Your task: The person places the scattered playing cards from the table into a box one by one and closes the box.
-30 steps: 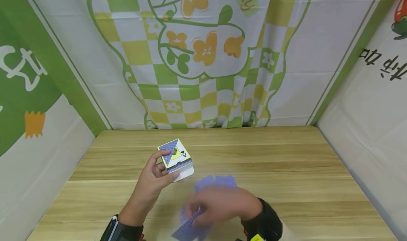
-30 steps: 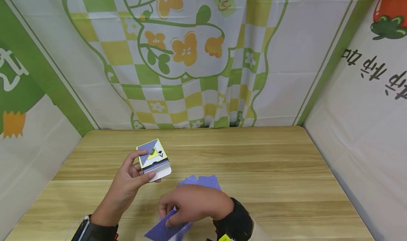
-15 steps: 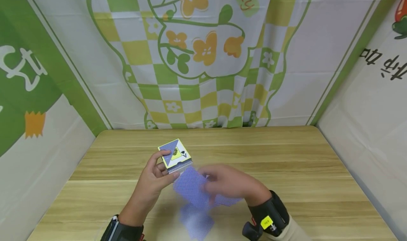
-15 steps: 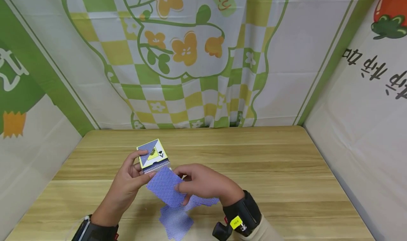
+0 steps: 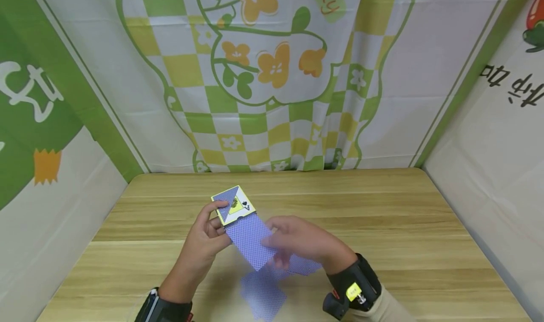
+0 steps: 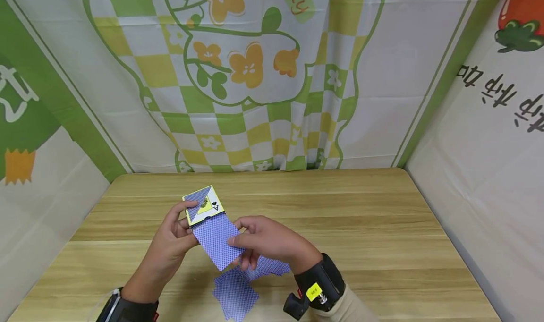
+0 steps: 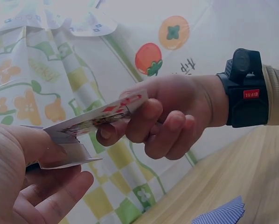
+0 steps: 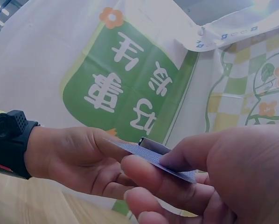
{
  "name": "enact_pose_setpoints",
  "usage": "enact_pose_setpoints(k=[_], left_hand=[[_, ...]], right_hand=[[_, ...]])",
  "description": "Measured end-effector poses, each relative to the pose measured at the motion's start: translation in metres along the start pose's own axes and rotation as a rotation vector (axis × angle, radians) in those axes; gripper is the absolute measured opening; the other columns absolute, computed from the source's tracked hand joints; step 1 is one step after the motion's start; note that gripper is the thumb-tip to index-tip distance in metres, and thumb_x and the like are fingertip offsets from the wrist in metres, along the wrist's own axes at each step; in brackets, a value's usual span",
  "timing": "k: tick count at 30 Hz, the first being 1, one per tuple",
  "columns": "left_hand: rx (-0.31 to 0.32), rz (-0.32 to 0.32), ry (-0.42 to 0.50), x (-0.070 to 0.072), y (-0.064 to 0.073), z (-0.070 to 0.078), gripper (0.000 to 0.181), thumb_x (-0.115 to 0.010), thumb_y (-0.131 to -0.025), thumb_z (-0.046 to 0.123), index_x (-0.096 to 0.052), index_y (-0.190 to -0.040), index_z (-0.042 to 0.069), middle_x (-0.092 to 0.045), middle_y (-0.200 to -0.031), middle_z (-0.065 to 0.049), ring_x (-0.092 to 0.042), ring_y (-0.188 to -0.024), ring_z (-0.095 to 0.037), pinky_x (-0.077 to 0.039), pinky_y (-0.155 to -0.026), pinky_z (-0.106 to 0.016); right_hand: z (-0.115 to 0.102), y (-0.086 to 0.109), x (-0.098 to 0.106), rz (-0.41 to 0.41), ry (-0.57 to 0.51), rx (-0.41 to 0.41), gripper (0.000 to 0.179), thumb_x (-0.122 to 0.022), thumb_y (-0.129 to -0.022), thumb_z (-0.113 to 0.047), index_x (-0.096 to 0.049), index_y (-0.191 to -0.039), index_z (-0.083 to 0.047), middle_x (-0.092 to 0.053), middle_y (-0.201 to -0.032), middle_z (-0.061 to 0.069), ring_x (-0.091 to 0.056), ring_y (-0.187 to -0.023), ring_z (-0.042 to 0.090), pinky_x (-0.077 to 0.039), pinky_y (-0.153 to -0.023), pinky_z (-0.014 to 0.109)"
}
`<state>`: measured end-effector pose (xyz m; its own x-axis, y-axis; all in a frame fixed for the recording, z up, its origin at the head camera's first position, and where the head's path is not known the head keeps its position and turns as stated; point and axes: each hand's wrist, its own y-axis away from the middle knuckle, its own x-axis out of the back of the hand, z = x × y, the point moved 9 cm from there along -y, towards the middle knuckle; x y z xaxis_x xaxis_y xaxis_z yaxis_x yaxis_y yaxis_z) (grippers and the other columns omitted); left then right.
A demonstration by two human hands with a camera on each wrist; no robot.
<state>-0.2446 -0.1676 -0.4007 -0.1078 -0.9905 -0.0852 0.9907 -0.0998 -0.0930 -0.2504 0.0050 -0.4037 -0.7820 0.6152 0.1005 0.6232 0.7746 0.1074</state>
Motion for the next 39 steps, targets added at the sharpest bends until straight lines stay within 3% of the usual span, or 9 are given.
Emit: enact_pose_setpoints(k=[7, 12, 21, 28, 34, 39], left_hand=[[-0.033, -0.011, 0.016, 0.000, 0.000, 0.001, 0.065, -0.061, -0.087, -0.015, -0.035, -0.141, 0.008, -0.070, -0.116, -0.004, -0.071, -0.101, -0.018, -0.059, -0.084, -0.029], [-0.049, -0.007, 0.016, 0.001, 0.000, 0.002, 0.064, -0.061, -0.087, -0.015, -0.035, -0.141, 0.008, -0.071, -0.114, -0.001, -0.071, -0.102, -0.017, -0.059, -0.084, -0.028], [-0.028, 0.017, 0.001, 0.000, 0.000, 0.001, 0.065, -0.062, -0.087, -0.015, -0.035, -0.141, 0.007, -0.065, -0.120, -0.014, -0.070, -0.104, -0.020, -0.059, -0.084, -0.029], [-0.030, -0.001, 0.006, -0.002, 0.001, 0.001, 0.065, -0.062, -0.087, -0.015, -0.036, -0.141, 0.008, -0.067, -0.119, -0.012, -0.070, -0.103, -0.020, -0.060, -0.083, -0.029], [-0.021, -0.004, 0.011, -0.004, 0.002, 0.001, 0.066, -0.062, -0.086, -0.015, -0.035, -0.142, 0.007, -0.066, -0.121, -0.016, -0.071, -0.104, -0.021, -0.060, -0.084, -0.030], [-0.021, -0.030, 0.028, -0.008, 0.003, 0.001, 0.065, -0.062, -0.086, -0.014, -0.036, -0.141, 0.010, -0.068, -0.119, -0.012, -0.071, -0.104, -0.021, -0.060, -0.084, -0.030]], right_hand=[[-0.002, 0.000, -0.006, -0.010, -0.066, -0.020, 0.026, -0.058, -0.103, -0.029, -0.058, -0.119, -0.008, -0.048, -0.058, -0.002, -0.042, -0.048, 0.010, -0.033, -0.044, 0.023], [-0.001, -0.001, -0.010, -0.020, -0.148, -0.020, 0.030, -0.057, -0.103, -0.027, -0.053, -0.126, -0.008, -0.052, -0.064, -0.001, -0.044, -0.049, 0.009, -0.034, -0.044, 0.023], [-0.003, -0.002, -0.011, -0.038, -0.226, 0.010, 0.053, -0.065, -0.098, -0.013, -0.040, -0.144, -0.012, -0.066, -0.084, 0.010, -0.059, -0.057, 0.013, -0.049, -0.049, 0.025], [-0.006, -0.003, -0.010, -0.029, -0.160, 0.039, 0.059, -0.070, -0.094, -0.011, -0.040, -0.145, -0.014, -0.068, -0.095, 0.023, -0.064, -0.062, 0.016, -0.052, -0.049, 0.026], [-0.010, -0.003, -0.008, 0.019, -0.107, 0.067, 0.048, -0.067, -0.096, -0.013, -0.043, -0.138, -0.008, -0.070, -0.093, 0.015, -0.064, -0.065, 0.017, -0.052, -0.050, 0.026], [-0.009, -0.004, 0.000, 0.141, 0.005, 0.056, 0.033, -0.070, -0.096, -0.019, -0.048, -0.117, -0.006, -0.066, -0.079, 0.007, -0.061, -0.059, 0.016, -0.052, -0.049, 0.027]])
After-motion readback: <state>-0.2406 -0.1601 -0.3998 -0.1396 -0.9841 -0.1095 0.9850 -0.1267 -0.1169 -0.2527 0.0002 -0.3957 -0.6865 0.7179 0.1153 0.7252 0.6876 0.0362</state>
